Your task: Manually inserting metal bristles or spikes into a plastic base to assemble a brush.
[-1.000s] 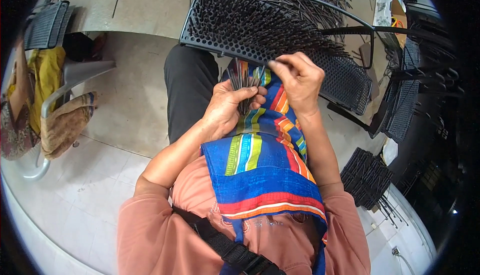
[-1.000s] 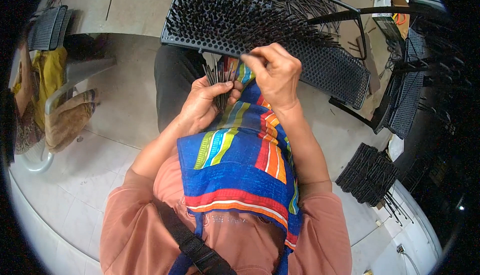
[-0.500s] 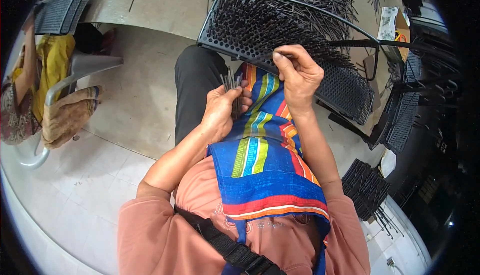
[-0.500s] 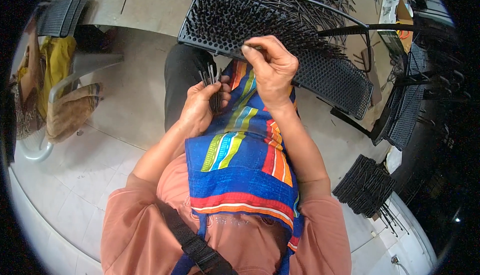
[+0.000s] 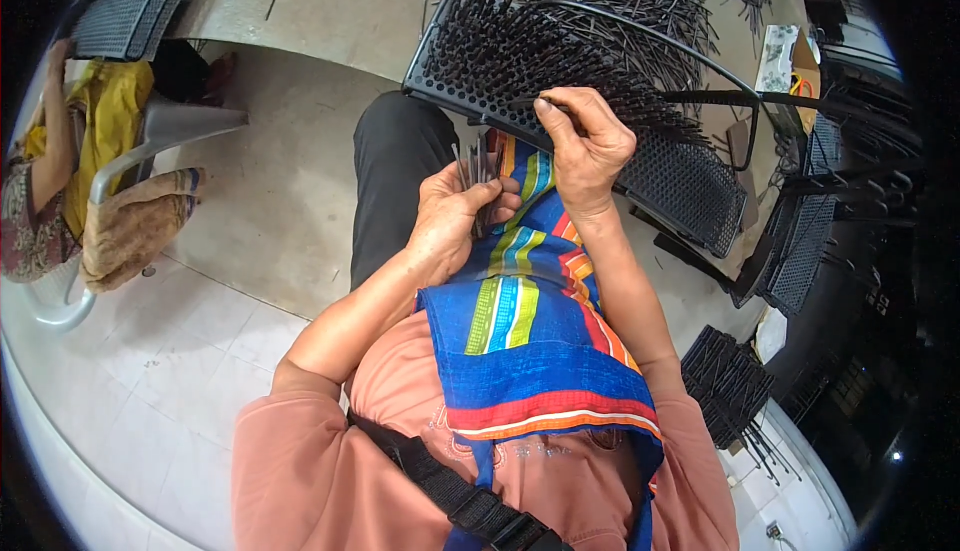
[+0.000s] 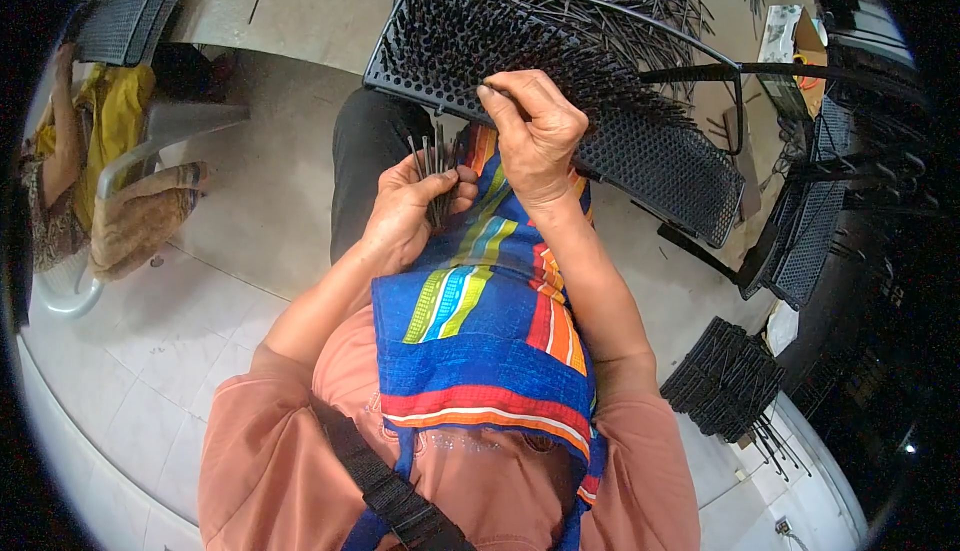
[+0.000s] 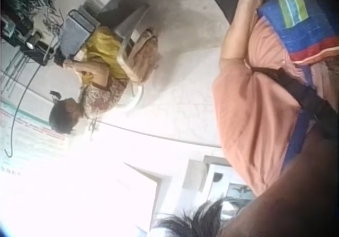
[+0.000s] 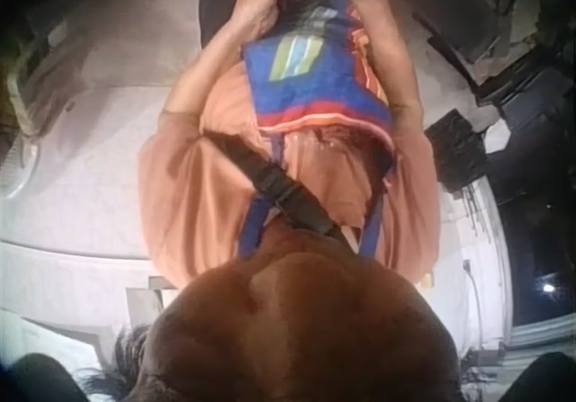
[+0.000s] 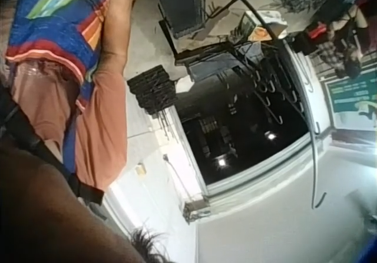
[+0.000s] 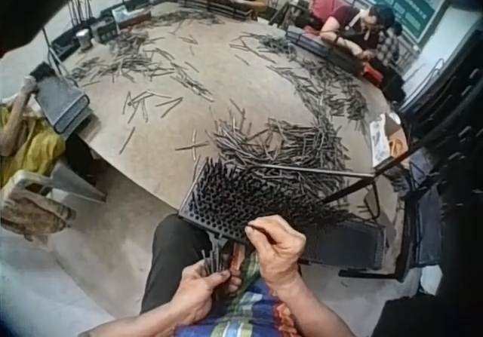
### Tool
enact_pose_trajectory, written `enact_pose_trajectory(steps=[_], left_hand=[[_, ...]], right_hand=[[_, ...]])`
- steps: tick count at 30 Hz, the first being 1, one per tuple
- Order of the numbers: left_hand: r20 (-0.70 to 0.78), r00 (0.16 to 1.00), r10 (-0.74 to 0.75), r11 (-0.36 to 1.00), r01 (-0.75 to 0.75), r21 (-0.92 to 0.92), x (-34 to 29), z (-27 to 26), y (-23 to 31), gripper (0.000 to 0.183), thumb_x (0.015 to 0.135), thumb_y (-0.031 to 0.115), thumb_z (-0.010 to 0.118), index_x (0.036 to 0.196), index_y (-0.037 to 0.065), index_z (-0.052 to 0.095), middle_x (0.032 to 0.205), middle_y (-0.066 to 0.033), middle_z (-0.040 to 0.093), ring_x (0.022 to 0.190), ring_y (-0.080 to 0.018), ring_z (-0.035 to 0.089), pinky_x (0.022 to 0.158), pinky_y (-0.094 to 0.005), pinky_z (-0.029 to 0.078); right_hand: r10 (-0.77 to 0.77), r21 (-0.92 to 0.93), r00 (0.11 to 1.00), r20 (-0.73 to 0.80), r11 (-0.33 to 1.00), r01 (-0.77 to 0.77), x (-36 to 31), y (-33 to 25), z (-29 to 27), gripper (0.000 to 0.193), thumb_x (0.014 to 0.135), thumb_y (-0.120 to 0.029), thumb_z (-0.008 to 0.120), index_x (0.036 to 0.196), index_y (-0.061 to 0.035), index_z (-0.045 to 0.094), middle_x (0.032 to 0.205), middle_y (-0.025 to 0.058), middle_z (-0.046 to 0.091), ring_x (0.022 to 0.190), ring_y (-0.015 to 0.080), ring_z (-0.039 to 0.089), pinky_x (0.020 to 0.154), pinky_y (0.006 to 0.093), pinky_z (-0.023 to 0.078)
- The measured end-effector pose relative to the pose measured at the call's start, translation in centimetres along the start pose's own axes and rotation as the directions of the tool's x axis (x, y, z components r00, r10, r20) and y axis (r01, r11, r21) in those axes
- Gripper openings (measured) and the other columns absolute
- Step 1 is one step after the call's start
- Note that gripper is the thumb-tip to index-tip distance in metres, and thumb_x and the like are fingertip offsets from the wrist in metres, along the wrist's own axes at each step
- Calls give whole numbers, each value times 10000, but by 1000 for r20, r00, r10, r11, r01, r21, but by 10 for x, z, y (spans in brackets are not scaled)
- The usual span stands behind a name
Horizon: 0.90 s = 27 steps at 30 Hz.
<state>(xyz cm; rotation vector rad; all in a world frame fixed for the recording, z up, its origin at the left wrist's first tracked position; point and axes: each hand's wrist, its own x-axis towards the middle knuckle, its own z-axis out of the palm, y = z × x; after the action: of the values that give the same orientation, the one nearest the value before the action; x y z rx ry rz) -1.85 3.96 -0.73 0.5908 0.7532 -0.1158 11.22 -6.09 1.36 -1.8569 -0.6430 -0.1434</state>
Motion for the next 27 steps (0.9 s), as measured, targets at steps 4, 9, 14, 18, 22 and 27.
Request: enact_pose_trajectory(steps=[4, 9, 14, 18, 22, 27], left_hand=[[-32, 999, -23, 1000, 23, -12, 0, 2, 1, 141, 907, -43, 563, 1042, -12, 584, 904, -140, 693, 726, -184, 687, 640, -283, 600], [-51, 998, -26, 999, 25, -27, 1, 3, 0, 130, 902, -32, 584, 1029, -7, 587, 896, -139, 694, 715, -178, 685, 620, -277, 594], [-33, 999, -34, 998, 32, -60, -1, 2, 0, 138, 870, -55, 601, 995, -4, 574, 863, -132, 682, 700, -178, 679, 604, -263, 579], [-4, 999, -44, 993, 43, -108, 1, 0, -2, 136, 863, -65, 598, 984, -9, 575, 877, -140, 683, 709, -185, 680, 612, -274, 583], [11, 998, -63, 987, 64, -146, 3, 0, -1, 142, 862, -68, 592, 994, -19, 581, 886, -151, 684, 720, -196, 682, 627, -286, 586], [5, 998, -63, 985, 63, -164, 5, -3, 0, 155, 868, -56, 590, 1020, -22, 590, 887, -155, 688, 719, -198, 682, 632, -284, 584]], right_hand=[[-27, -81, 999, 39, 996, 31, 5, -9, 3, 97, 766, 50, 744, 852, 17, 713, 766, 31, 646, 602, 48, 512, 515, 201, 391], [15, -102, 1000, 27, 995, -12, 7, -11, 3, 98, 755, 49, 749, 843, 20, 718, 726, 35, 644, 580, 52, 509, 510, 206, 390], [-9, -119, 999, 37, 993, 14, 2, -10, 4, 107, 747, 51, 748, 845, 21, 720, 719, 34, 646, 563, 53, 504, 503, 208, 388], [39, -130, 997, 67, 991, -30, -3, -10, 9, 121, 742, 55, 746, 853, 12, 723, 710, 39, 641, 555, 61, 510, 497, 216, 392], [-47, -117, 998, 30, 992, 50, -1, -5, 9, 122, 748, 56, 741, 860, 15, 717, 697, 36, 630, 547, 59, 504, 493, 220, 389], [-21, -159, 996, 87, 987, 35, 9, -11, 8, 107, 755, 53, 734, 853, 17, 713, 689, 38, 623, 535, 61, 495, 482, 224, 380]])
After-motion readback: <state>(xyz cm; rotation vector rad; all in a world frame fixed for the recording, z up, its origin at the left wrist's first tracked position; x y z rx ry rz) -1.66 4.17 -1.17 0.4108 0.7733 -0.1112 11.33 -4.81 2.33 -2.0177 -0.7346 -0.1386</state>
